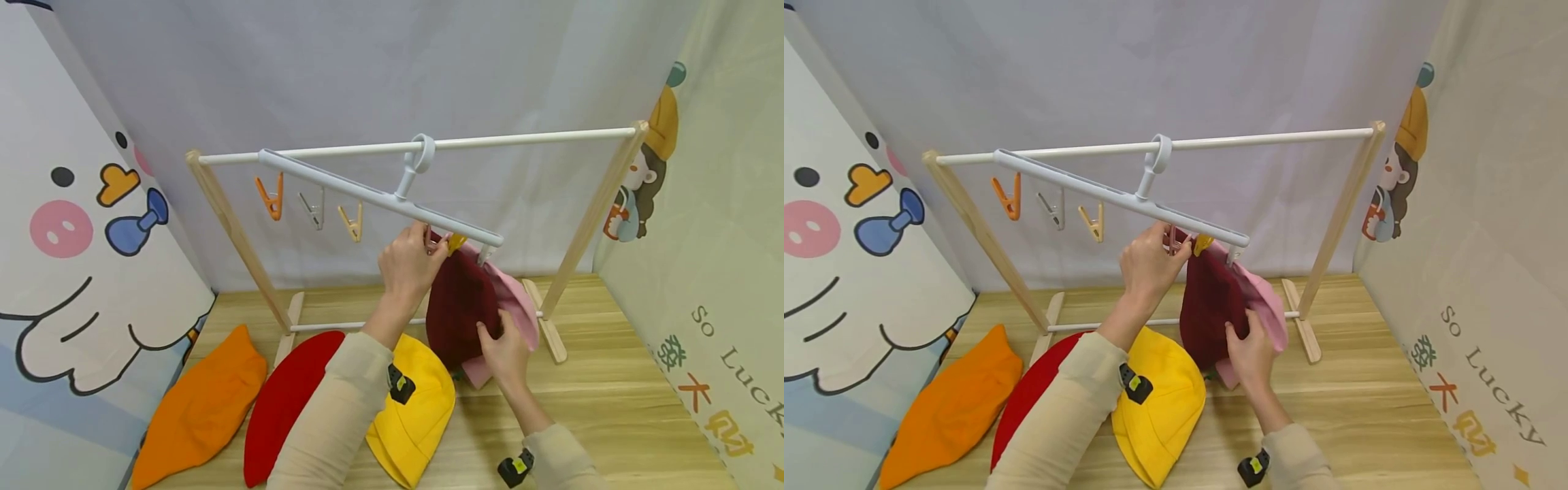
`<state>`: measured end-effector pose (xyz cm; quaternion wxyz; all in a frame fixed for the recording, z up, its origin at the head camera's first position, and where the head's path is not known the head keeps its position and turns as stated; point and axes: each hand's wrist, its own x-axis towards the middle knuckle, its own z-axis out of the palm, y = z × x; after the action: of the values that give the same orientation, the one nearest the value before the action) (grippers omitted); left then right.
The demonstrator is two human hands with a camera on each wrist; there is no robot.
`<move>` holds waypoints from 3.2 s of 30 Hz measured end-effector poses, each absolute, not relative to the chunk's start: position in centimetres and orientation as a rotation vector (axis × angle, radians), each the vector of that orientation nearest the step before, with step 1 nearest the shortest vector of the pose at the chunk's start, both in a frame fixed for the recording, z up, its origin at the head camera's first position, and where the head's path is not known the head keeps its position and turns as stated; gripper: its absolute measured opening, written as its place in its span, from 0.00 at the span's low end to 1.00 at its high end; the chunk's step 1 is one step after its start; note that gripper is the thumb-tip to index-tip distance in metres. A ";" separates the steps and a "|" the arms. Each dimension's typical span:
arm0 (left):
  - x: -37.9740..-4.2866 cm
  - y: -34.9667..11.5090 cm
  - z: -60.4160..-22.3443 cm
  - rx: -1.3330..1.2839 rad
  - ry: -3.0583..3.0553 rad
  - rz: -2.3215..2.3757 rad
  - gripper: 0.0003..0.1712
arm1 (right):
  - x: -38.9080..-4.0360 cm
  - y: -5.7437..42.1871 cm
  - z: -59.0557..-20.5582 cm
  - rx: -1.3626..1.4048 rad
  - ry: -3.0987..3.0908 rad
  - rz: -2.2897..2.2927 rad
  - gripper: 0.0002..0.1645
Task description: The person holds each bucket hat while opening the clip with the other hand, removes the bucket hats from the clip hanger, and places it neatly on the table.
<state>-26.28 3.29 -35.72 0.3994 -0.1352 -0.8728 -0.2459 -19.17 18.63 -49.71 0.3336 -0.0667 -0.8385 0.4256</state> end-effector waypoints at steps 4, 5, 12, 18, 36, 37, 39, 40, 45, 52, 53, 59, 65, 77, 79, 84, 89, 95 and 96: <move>-26.4 3.3 -35.8 -0.341 -2.209 -0.628 0.19 | -19.2 19.2 -49.6 -0.164 -2.123 1.100 0.13; -26.4 3.4 -35.8 -0.341 -2.208 -0.628 0.19 | -19.2 19.4 -49.5 -0.159 -2.105 1.100 0.12; -26.4 3.6 -36.0 -0.339 -2.191 -0.637 0.22 | -19.3 20.5 -49.1 -0.123 -1.979 1.016 0.08; -26.5 3.9 -36.0 -0.336 -2.184 -0.646 0.21 | -19.1 21.2 -48.4 -0.146 -1.930 0.999 0.06; -26.5 4.5 -35.7 -0.293 -2.241 -0.648 0.17 | -17.8 21.8 -47.0 -0.209 -1.877 0.927 0.04; -26.5 4.5 -35.7 -0.294 -2.241 -0.653 0.17 | -17.7 21.8 -46.9 -0.200 -1.872 0.926 0.04; -26.5 4.6 -35.7 -0.295 -2.243 -0.660 0.16 | -17.6 21.8 -46.7 -0.183 -1.862 0.928 0.05; -26.6 4.6 -35.7 -0.296 -2.245 -0.662 0.15 | -17.5 21.8 -46.7 -0.175 -1.858 0.925 0.05; -26.7 4.6 -35.8 -0.292 -2.248 -0.663 0.13 | -17.3 21.7 -46.5 -0.138 -1.807 0.931 0.06; -26.9 4.6 -35.9 -0.291 -2.236 -0.652 0.11 | -17.0 21.7 -46.3 -0.095 -1.776 0.936 0.06; -26.9 4.6 -36.0 -0.292 -2.234 -0.653 0.11 | -16.9 21.7 -46.2 -0.088 -1.774 0.934 0.06; -27.0 4.6 -36.1 -0.296 -2.228 -0.652 0.11 | -16.6 21.6 -46.1 -0.053 -1.771 0.921 0.06; -26.9 4.5 -36.1 -0.306 -2.240 -0.666 0.10 | -16.3 21.4 -46.1 -0.033 -1.776 0.912 0.05; -26.2 3.7 -36.6 -0.340 -2.212 -0.691 0.12 | -15.9 21.0 -45.8 0.039 -1.718 0.925 0.07; -26.1 3.7 -36.8 -0.356 -2.206 -0.692 0.12 | -15.9 21.0 -45.8 0.058 -1.719 0.922 0.06; -26.0 3.4 -37.2 -0.406 -2.214 -0.696 0.12 | -16.0 21.0 -46.0 0.138 -1.716 0.939 0.05; -25.7 3.2 -37.4 -0.426 -2.217 -0.700 0.13 | -16.1 21.0 -46.2 0.202 -1.702 0.933 0.06; -25.3 3.4 -37.3 -0.427 -2.226 -0.687 0.15 | -16.0 20.9 -46.2 0.234 -1.713 0.898 0.08; -25.2 3.4 -37.3 -0.428 -2.239 -0.685 0.15 | -15.9 20.9 -46.1 0.239 -1.714 0.898 0.07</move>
<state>-25.20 3.44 -37.30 0.3715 -0.1671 -0.8733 -0.2673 -15.93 20.91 -46.15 0.5615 0.1014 -0.7275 0.3811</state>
